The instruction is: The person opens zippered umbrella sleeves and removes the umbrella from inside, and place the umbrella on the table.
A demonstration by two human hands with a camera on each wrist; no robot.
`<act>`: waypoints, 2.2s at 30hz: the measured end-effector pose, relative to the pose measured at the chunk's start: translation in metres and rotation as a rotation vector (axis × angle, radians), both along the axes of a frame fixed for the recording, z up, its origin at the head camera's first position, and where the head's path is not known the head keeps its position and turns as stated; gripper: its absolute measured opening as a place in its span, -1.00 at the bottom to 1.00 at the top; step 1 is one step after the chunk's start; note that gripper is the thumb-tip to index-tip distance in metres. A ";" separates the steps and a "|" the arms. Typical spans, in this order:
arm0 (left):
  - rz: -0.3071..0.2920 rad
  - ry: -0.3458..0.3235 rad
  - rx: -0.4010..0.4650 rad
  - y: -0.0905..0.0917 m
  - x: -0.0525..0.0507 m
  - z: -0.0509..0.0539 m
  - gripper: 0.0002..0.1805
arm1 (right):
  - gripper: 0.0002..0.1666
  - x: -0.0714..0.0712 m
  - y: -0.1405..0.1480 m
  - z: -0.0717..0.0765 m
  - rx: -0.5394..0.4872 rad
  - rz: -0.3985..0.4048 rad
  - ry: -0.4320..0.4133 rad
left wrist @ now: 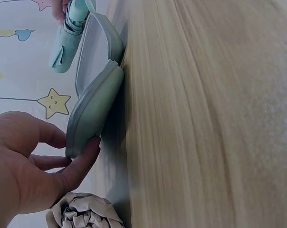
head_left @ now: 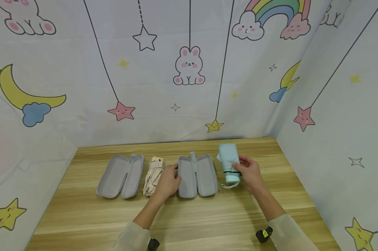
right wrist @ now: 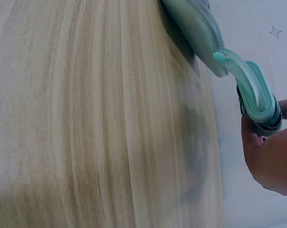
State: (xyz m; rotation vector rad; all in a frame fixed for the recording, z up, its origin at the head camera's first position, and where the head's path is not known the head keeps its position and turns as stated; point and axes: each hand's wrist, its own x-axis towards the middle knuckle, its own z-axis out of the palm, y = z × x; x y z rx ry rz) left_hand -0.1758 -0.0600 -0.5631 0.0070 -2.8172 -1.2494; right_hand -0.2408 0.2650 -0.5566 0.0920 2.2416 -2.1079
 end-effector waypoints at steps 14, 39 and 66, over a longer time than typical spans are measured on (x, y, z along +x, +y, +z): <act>0.003 -0.002 -0.002 0.000 -0.001 -0.001 -0.45 | -0.36 0.001 0.004 -0.014 0.049 -0.011 -0.054; -0.008 -0.005 0.005 0.000 -0.002 -0.002 -0.46 | -0.43 0.006 0.001 -0.034 0.177 -0.002 -0.086; -0.016 -0.018 0.037 0.001 0.000 0.000 -0.46 | -0.43 0.010 0.003 -0.031 0.435 0.072 -0.020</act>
